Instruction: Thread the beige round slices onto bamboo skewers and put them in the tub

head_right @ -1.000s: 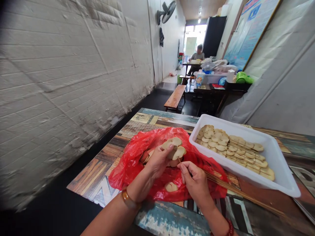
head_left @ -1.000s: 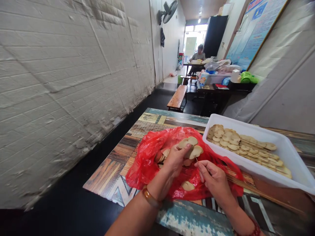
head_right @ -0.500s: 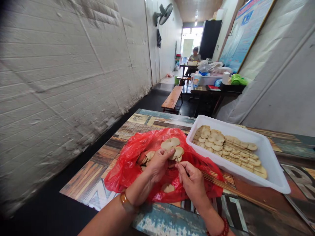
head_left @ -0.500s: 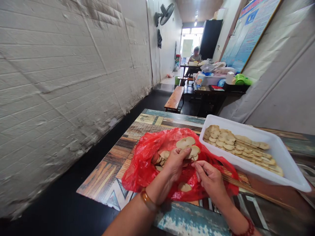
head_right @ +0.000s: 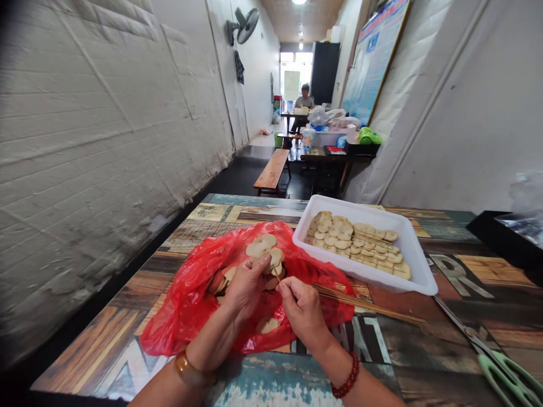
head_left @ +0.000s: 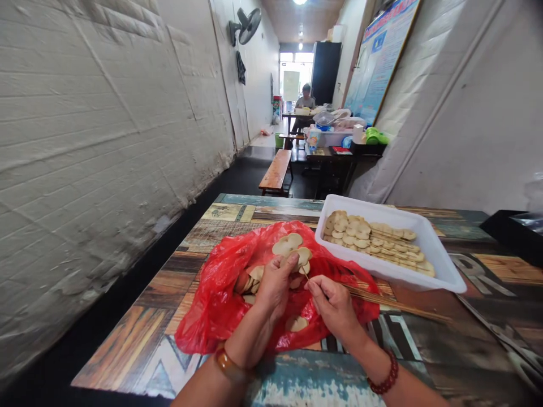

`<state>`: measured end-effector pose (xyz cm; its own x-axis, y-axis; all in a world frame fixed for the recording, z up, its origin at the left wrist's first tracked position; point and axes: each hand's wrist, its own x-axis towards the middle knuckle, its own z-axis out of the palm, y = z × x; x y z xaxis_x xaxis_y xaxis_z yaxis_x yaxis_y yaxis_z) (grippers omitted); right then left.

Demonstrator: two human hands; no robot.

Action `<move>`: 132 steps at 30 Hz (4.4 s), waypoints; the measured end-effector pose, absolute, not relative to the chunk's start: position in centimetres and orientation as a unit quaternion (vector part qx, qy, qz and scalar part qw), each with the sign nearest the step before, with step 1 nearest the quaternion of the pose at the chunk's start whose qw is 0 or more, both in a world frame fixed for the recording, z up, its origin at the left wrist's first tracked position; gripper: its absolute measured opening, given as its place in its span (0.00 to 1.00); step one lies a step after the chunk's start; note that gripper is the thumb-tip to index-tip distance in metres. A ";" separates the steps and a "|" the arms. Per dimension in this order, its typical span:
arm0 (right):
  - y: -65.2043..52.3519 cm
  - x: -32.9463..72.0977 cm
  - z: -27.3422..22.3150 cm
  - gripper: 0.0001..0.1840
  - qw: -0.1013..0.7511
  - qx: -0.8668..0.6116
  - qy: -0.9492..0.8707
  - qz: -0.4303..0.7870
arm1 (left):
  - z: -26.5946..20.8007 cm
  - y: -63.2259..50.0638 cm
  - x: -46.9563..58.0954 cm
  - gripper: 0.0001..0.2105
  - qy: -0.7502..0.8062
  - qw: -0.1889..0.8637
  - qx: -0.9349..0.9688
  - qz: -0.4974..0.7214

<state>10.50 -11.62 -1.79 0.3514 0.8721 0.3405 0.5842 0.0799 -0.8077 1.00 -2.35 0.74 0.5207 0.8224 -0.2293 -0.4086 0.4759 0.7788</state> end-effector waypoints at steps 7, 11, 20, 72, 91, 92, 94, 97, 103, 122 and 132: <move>-11.6 10.5 -1.8 0.17 0.489 -0.664 -0.545 0.151 | 0.8 -2.8 1.0 0.15 0.308 0.803 0.357 0.364; -11.6 10.6 -1.7 0.17 0.493 -0.669 -0.535 0.154 | 0.4 -3.0 1.2 0.14 0.306 0.798 0.373 0.363; -11.7 10.8 -2.0 0.20 0.513 -0.665 -0.497 0.217 | -0.3 -3.3 1.2 0.16 0.316 0.778 0.405 0.362; -12.9 12.3 -1.1 0.19 0.553 -0.650 -0.416 0.313 | 1.5 0.7 -1.9 0.18 0.268 0.740 0.401 0.469; -13.6 10.9 -0.8 0.20 0.434 -0.684 -0.525 0.261 | 1.1 1.8 -2.3 0.19 0.295 0.700 0.341 0.553; -13.6 10.9 -0.8 0.20 0.430 -0.683 -0.533 0.253 | 1.1 1.9 -2.3 0.19 0.298 0.700 0.342 0.551; -13.6 10.8 -0.8 0.20 0.424 -0.681 -0.547 0.239 | 1.1 1.9 -2.3 0.18 0.299 0.703 0.340 0.549; -13.5 10.7 -0.8 0.21 0.419 -0.685 -0.552 0.226 | 1.2 1.8 -2.2 0.17 0.289 0.713 0.333 0.545; -13.4 10.7 -0.9 0.21 0.427 -0.686 -0.544 0.224 | 1.5 1.5 -2.2 0.16 0.275 0.717 0.341 0.542; -13.3 10.7 -1.6 0.21 0.448 -0.689 -0.506 0.262 | 1.3 1.2 -2.0 0.12 0.299 0.674 0.394 0.548; -13.2 10.7 -1.4 0.20 0.446 -0.682 -0.520 0.256 | 0.9 1.2 -1.7 0.09 0.318 0.638 0.431 0.553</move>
